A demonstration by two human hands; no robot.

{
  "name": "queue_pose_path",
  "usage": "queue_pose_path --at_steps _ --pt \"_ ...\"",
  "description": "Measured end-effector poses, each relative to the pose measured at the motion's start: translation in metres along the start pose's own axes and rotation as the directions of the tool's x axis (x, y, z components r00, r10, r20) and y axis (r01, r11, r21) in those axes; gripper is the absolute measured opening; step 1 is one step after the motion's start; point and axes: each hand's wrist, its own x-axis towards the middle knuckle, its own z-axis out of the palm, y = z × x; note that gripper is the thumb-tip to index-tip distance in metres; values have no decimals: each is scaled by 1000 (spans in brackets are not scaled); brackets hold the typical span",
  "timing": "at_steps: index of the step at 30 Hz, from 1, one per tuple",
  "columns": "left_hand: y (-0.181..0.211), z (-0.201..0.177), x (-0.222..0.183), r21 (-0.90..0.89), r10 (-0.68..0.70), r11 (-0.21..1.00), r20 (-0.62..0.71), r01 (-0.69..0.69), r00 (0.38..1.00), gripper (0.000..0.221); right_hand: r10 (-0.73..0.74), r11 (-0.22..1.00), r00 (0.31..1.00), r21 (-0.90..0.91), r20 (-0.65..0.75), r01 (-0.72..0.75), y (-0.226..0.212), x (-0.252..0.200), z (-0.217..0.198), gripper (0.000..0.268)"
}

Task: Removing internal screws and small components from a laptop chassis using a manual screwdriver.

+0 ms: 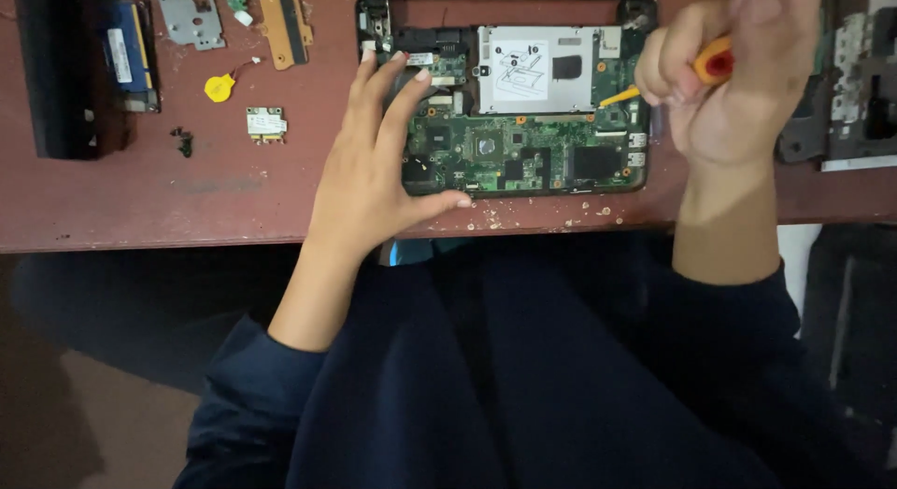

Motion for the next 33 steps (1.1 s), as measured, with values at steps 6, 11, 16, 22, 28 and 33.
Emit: queue_pose_path --at_steps 6,11,16,22,28,33 --pt "1 0 0 4 6 1000 -5 -6 1000 102 -76 982 965 185 249 29 35 12 -23 29" --pt "2 -1 1 -10 7 1000 -12 -7 1000 99 -135 912 987 401 84 91 56 -2 -35 13" --pt "1 -1 2 -10 13 1000 -9 -13 1000 98 -34 993 993 109 -110 46 41 -24 -25 51" --pt "1 -1 1 -8 7 1000 -4 -7 1000 102 -26 997 999 67 -38 29 22 -20 -13 38" --pt "2 -2 -1 -1 16 1000 -20 -16 1000 101 -57 993 998 102 21 55 43 -15 -17 27" --pt "1 -1 0 -19 23 1000 -30 -24 999 101 -151 988 988 42 -20 152 39 -8 -6 38"
